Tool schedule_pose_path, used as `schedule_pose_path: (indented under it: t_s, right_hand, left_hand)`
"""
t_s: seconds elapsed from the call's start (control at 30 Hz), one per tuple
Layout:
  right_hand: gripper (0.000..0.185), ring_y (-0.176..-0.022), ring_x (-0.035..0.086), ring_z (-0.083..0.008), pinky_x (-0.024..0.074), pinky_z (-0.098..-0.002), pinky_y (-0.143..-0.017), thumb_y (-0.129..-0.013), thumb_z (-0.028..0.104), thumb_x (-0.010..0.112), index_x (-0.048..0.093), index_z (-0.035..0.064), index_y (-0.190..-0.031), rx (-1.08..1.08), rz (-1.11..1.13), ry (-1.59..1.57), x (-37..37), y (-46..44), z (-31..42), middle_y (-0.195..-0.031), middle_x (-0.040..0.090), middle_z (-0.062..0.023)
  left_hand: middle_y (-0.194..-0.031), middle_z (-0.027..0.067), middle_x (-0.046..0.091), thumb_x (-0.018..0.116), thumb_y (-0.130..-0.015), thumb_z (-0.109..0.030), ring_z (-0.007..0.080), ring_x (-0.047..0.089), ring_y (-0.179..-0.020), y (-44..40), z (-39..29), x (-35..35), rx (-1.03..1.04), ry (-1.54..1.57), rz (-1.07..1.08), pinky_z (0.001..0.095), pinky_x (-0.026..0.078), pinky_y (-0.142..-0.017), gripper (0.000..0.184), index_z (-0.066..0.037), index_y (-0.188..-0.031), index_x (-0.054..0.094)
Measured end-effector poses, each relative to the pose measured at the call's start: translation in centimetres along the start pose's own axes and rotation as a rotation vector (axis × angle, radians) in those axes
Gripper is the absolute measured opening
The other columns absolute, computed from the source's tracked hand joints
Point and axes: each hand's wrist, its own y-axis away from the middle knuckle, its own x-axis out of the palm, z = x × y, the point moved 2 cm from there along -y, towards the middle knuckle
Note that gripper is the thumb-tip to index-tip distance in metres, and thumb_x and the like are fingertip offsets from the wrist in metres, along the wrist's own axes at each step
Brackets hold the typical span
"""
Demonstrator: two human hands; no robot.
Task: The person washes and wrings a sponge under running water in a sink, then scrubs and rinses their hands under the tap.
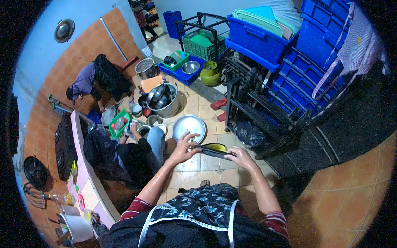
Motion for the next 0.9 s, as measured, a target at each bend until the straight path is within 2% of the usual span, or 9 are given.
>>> schedule_pose_path:
  t_s: [0.03,0.1,0.17,0.3,0.33,0.43,0.5,0.63,0.9]
  right_hand:
    - [0.019,-0.063,0.051,-0.0197,0.0414,-0.0319,-0.059,-0.073,0.019,0.067,0.060,0.0022,-0.079,-0.031,-0.097,0.086,-0.7,1.1,-0.6,-0.074,0.057,-0.0088]
    - [0.019,-0.061,0.050,-0.0189,0.0410,-0.0312,-0.058,-0.072,0.018,0.068,0.060,0.0016,-0.077,-0.036,-0.192,0.097,0.3,-1.1,-0.6,-0.070,0.055,-0.0077]
    - [0.022,-0.077,0.055,-0.0281,0.0425,-0.0340,-0.069,-0.075,0.023,0.062,0.063,0.0030,-0.084,0.207,-0.259,0.187,-2.2,-0.5,-2.4,-0.078,0.057,-0.0131]
    - [0.011,-0.063,0.056,-0.0162,0.0436,-0.0269,-0.058,-0.076,0.010,0.062,0.061,0.0000,-0.081,0.259,-0.493,-0.088,-5.0,-0.8,-8.0,-0.072,0.057,-0.0080]
    - [0.012,-0.059,0.053,-0.0113,0.0427,-0.0247,-0.056,-0.078,0.011,0.061,0.059,-0.0002,-0.082,0.479,-0.448,-0.398,-5.3,-0.7,-9.6,-0.070,0.056,-0.0050]
    - [0.012,-0.055,0.049,-0.0071,0.0404,-0.0221,-0.052,-0.080,0.012,0.060,0.059,0.0003,-0.083,0.431,-0.610,-0.366,-6.6,-0.7,-12.5,-0.066,0.053,-0.0019]
    - [0.012,-0.053,0.046,-0.0047,0.0373,-0.0206,-0.049,-0.081,0.012,0.060,0.059,0.0010,-0.083,0.259,-0.734,-0.271,-6.2,-0.4,-16.1,-0.064,0.051,-0.0008]
    - [0.012,-0.053,0.049,-0.0050,0.0361,-0.0192,-0.045,-0.085,0.013,0.053,0.053,0.0022,-0.089,0.534,-0.803,-0.587,-7.0,-0.9,-16.7,-0.061,0.050,-0.0006]
    - [0.025,-0.073,0.060,-0.0145,0.0484,-0.0241,-0.063,-0.087,0.018,0.051,0.047,-0.0001,-0.105,0.399,-0.981,-0.870,-10.9,-9.9,-20.3,-0.090,0.059,-0.0117]
  left_hand:
    - [-0.123,0.0039,0.046,0.066,-0.073,-0.026,0.0361,0.029,-0.120,-0.8,-0.5,1.2,0.045,-0.030,0.021,0.0449,0.024,-0.099,0.020,-0.011,-0.086,0.064]
    - [-0.090,0.0050,0.061,0.064,-0.074,-0.024,0.0277,0.050,-0.101,-2.4,2.6,0.8,0.069,0.017,-0.046,0.0383,0.034,-0.090,0.016,-0.008,-0.079,0.063]
    - [-0.076,0.0071,0.061,0.064,-0.074,-0.024,0.0244,0.056,-0.084,-5.9,4.5,3.3,-0.004,0.179,-0.045,0.0345,0.038,-0.080,0.018,-0.007,-0.080,0.063]
    - [-0.065,0.0088,0.055,0.066,-0.072,-0.026,0.0242,0.054,-0.067,-12.2,6.2,7.4,-0.176,0.281,0.115,0.0330,0.043,-0.065,0.022,-0.005,-0.081,0.065]
    - [-0.065,0.0088,0.055,0.066,-0.072,-0.026,0.0242,0.054,-0.067,-13.4,6.8,8.5,-0.178,0.288,0.136,0.0330,0.043,-0.065,0.022,-0.005,-0.081,0.065]
    - [-0.066,0.0079,0.058,0.065,-0.075,-0.026,0.0182,0.055,-0.063,-16.4,8.3,12.1,-0.086,0.143,0.027,0.0273,0.044,-0.059,0.024,-0.004,-0.083,0.064]
    - [-0.065,0.0051,0.058,0.064,-0.076,-0.025,0.0136,0.052,-0.059,-18.1,9.1,15.6,-0.387,0.435,0.282,0.0247,0.043,-0.058,0.023,-0.003,-0.083,0.061]
    - [-0.066,0.0005,0.056,0.062,-0.080,-0.022,0.0081,0.054,-0.063,-20.0,7.3,16.8,-0.578,0.655,0.371,0.0230,0.042,-0.055,0.020,-0.003,-0.085,0.058]
    - [-0.082,0.0047,0.059,0.050,-0.087,-0.012,0.0109,0.055,-0.072,-30.6,11.2,20.6,-0.509,1.005,-0.075,0.0232,0.045,-0.066,0.019,0.002,-0.099,0.050]
